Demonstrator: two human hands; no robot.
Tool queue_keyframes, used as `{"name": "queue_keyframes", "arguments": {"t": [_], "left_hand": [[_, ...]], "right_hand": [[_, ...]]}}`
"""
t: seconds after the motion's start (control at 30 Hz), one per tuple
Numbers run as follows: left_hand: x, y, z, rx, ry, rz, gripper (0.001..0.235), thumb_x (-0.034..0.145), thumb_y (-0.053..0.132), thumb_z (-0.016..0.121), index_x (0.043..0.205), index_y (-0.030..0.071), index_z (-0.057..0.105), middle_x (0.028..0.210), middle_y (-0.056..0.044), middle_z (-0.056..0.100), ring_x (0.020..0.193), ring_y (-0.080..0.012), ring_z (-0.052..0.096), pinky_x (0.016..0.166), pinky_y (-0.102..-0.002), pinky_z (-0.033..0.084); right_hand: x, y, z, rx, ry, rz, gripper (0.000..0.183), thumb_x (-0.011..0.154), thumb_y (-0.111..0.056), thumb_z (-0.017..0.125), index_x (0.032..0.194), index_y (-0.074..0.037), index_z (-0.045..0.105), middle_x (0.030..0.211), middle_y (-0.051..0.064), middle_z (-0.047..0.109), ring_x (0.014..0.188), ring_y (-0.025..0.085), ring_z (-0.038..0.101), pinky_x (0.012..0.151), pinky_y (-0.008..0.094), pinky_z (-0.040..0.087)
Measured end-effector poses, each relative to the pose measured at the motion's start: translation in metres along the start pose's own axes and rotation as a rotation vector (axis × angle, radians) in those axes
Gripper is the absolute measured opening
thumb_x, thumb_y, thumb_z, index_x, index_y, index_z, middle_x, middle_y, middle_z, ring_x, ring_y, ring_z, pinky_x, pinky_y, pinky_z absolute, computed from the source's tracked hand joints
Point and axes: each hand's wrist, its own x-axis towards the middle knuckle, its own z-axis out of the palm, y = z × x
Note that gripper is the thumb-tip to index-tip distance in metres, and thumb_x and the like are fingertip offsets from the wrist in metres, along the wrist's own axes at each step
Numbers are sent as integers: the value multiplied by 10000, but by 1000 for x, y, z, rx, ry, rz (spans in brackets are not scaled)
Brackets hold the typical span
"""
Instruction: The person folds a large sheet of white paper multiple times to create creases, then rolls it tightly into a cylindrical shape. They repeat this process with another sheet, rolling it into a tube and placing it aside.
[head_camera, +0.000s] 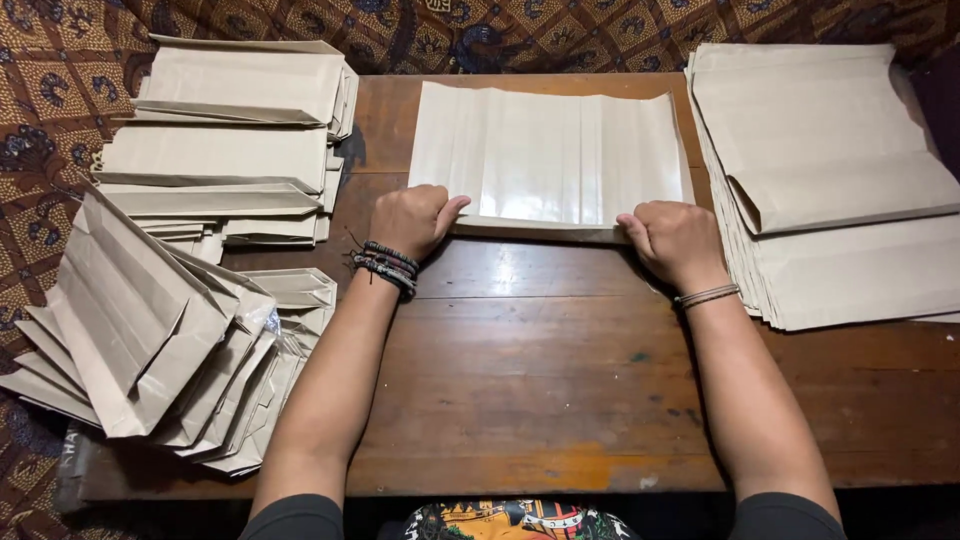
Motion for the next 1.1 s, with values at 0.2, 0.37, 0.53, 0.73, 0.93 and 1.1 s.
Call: {"name": "queue_keyframes", "arguments": {"t": [0.2,0.37,0.53,0.73,0.93,1.1], "left_hand": [[1,18,13,71,81,161,423,1058,541,454,837,206,586,744,10,537,738,-220,636,656,-355,523],[-3,23,20,89,16,156,409,1073,492,443,819,193,556,713,-5,515,706,-217,633,632,-352,522],[-3,31,0,2,-115,51,466,1083,500,415,782,169,546,634,-49,535,609,-263,655,571,-386,540],[-2,25,5,-1,-161,29,486,1068,526,415,769,168,550,608,-65,555,613,-283,672,576,-406,545],[-2,26,-2,18,-168,17,522,1073,521,400,733,156,554,586,-75,558,585,-300,667,560,-412,545],[-3,18,10,18,-172,-6,533,1080,518,390,710,181,575,617,-44,583,649,-267,690,582,-378,559]], "right_hand": [[2,-11,-13,45,-66,79,543,1107,-539,410,717,-190,554,659,89,603,724,337,687,631,433,549],[1,-9,-5,72,-71,69,516,1088,-524,436,723,-182,566,653,77,602,729,324,693,639,422,551],[7,-26,3,2,27,-40,466,1061,-563,497,768,-211,584,664,23,565,738,231,683,652,349,560],[7,-34,7,16,28,-117,444,1073,-514,467,760,-212,555,642,16,532,690,207,664,616,326,552],[8,-31,-8,47,-27,-89,447,1079,-485,475,758,-179,536,649,62,560,702,254,685,615,370,556],[9,-30,-10,76,-79,-62,467,1085,-472,466,734,-172,534,627,70,567,680,264,681,623,367,549]]}}
